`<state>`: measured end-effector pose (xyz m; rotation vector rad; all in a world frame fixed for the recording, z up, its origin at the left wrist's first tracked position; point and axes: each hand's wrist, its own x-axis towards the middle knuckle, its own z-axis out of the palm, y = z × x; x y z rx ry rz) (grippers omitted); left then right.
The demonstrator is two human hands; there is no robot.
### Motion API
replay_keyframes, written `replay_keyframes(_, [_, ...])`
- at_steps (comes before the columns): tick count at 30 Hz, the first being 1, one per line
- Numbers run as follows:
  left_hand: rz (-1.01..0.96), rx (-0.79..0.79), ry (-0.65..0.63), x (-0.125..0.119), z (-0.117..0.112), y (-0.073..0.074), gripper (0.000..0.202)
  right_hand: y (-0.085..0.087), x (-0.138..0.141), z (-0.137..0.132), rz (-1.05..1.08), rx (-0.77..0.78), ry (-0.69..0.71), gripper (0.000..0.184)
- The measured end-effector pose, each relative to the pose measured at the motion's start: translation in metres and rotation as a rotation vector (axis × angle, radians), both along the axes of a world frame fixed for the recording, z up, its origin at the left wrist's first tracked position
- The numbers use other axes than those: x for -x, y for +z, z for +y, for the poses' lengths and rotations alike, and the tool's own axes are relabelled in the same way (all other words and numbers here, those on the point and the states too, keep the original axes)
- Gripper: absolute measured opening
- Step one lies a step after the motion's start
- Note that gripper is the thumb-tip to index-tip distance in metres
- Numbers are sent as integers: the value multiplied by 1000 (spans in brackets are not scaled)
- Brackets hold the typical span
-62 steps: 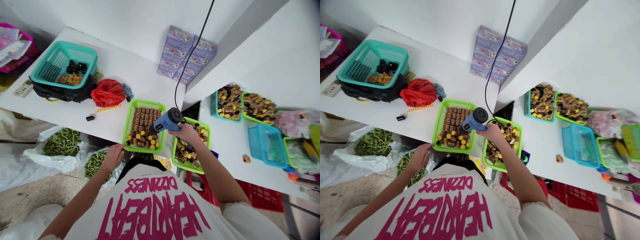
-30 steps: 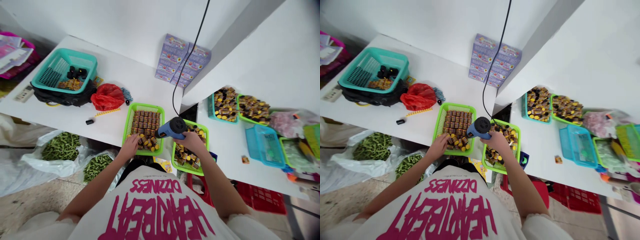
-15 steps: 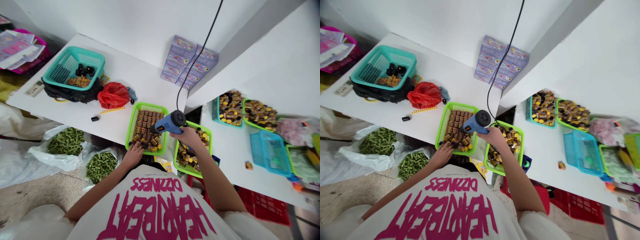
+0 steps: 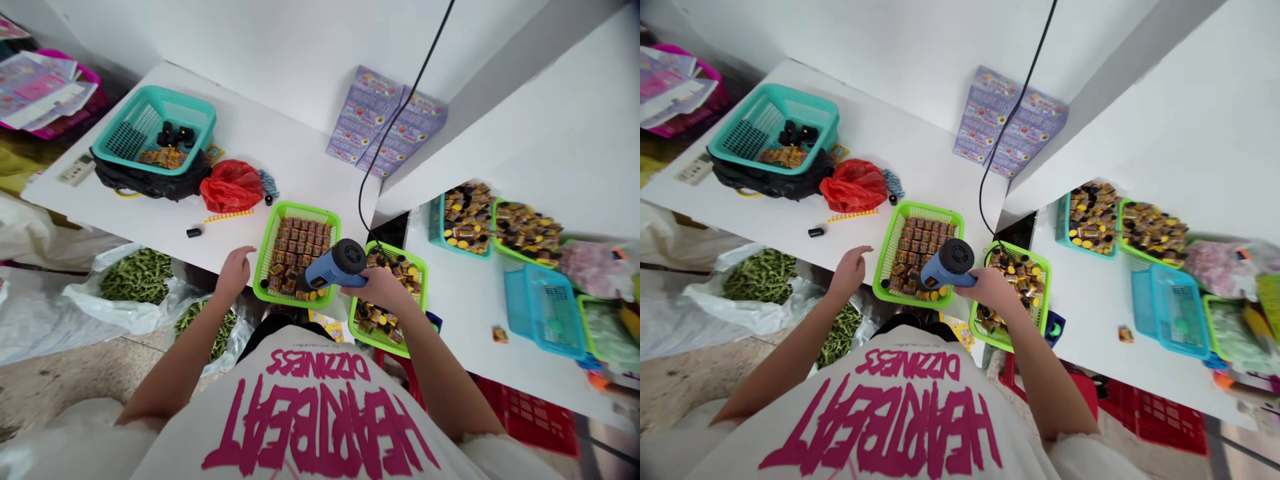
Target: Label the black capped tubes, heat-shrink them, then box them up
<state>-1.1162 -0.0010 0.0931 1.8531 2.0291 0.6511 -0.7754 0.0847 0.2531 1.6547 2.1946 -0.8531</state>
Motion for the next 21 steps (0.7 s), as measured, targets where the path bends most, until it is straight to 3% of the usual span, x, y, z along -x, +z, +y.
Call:
replay_keyframes(4, [24,93,-135,-33,55,-25,33,5,-1,-3,-67,-102,-80,36])
replay_keyframes(8, [76,161,-144,-84,68,-50,43,9,-5,7,-128,-219,-197,43])
replay_keyframes(11, [95,174,-154,-96,46,-52,40,9,-6,17,-100,-239,-247,47])
replay_keyframes(16, [88,134,-278,-74,-16,-28,29,-5,4,30,32,-121,-232,44])
replay_keyframes(21, [59,97,-187,-54,-64,-10,34,-30,36,45,107,32,-153,45])
